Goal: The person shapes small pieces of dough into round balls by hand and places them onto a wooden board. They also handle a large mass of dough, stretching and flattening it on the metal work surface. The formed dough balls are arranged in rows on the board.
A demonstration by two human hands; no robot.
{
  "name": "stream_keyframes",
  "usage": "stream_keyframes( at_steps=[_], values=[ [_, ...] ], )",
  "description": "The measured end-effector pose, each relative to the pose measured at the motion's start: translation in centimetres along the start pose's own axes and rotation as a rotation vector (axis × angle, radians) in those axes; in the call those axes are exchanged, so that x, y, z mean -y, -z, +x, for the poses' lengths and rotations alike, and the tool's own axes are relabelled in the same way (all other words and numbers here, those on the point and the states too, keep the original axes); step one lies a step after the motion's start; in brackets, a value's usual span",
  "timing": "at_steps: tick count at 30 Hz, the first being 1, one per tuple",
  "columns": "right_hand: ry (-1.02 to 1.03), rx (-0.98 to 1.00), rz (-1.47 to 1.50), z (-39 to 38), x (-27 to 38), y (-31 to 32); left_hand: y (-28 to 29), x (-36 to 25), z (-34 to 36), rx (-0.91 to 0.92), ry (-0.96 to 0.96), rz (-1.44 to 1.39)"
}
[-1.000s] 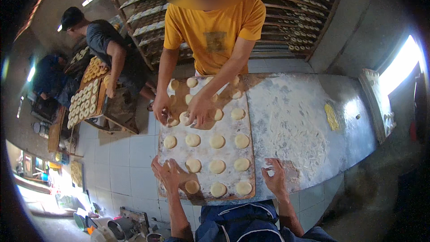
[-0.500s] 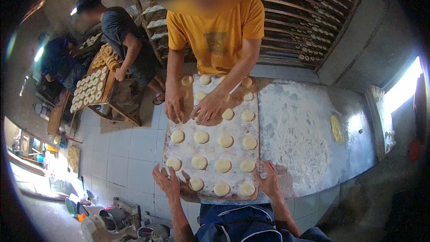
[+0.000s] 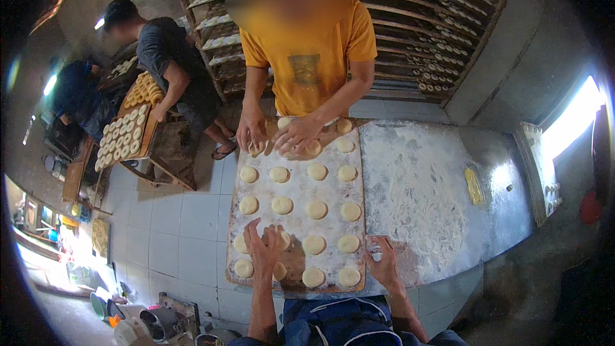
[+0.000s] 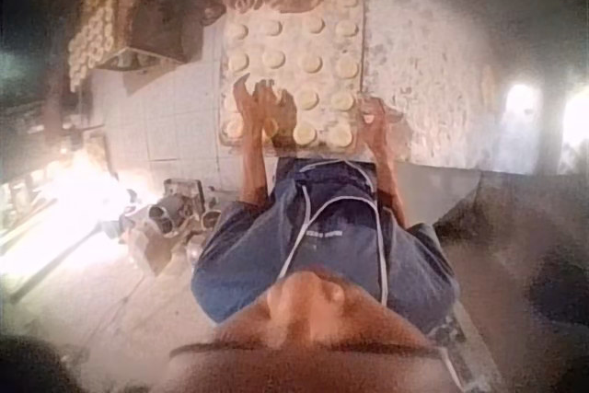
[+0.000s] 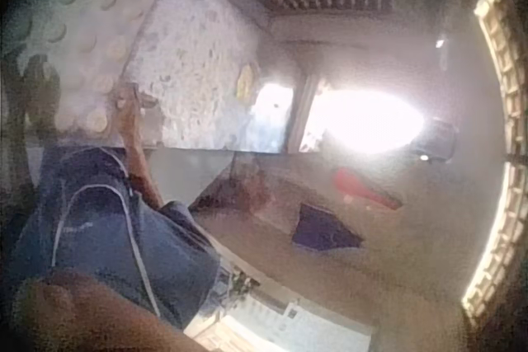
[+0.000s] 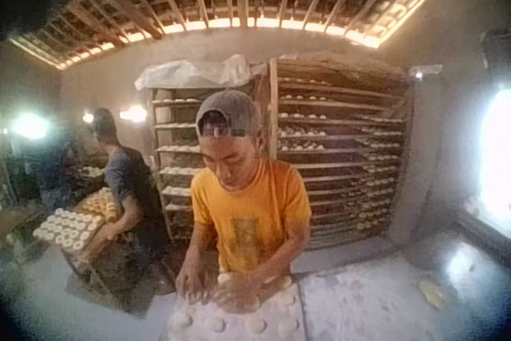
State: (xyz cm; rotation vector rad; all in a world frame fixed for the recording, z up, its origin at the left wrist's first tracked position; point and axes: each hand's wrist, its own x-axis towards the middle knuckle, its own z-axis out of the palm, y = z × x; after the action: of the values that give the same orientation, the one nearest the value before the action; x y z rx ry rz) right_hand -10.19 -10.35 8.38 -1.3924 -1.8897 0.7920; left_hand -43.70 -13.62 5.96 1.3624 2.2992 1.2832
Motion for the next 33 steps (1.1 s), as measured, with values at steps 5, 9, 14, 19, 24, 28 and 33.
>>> stream_keyframes(
  at_steps=[5, 9, 14, 19, 24, 28, 33],
  values=[
    [-0.089, -0.003, 0.072, -0.2, 0.2, 0.2, 0.2, -3.3, 0.9, 0.024, 0.02, -0.092],
    [-0.025, 0.083, 0.055, 1.5, -0.2, -2.9, 0.3, -1.8, -0.5, 0.013, -0.043, -0.029],
    [0.112, 0.047, -0.062, 13.7, -0.4, -13.3, 1.4, -0.8, -3.6, 0.019, -0.02, 0.011],
    [0.185, -0.036, -0.356, 22.0, -1.2, -16.8, 4.0, -2.4, -6.0, -0.051, 0.081, -0.135],
    [0.14, 0.082, -0.409, 21.8, 0.1, -16.2, 6.5, 2.1, -9.5, -0.073, 0.244, 0.032],
    [0.061, -0.038, -0.513, 22.0, -0.6, -13.0, 7.9, 3.7, -10.7, -0.146, 0.28, 0.082],
    [0.125, 0.055, -0.534, 22.6, -7.6, -10.4, 7.9, 2.0, -7.8, -0.146, 0.214, 0.064]
  ],
)
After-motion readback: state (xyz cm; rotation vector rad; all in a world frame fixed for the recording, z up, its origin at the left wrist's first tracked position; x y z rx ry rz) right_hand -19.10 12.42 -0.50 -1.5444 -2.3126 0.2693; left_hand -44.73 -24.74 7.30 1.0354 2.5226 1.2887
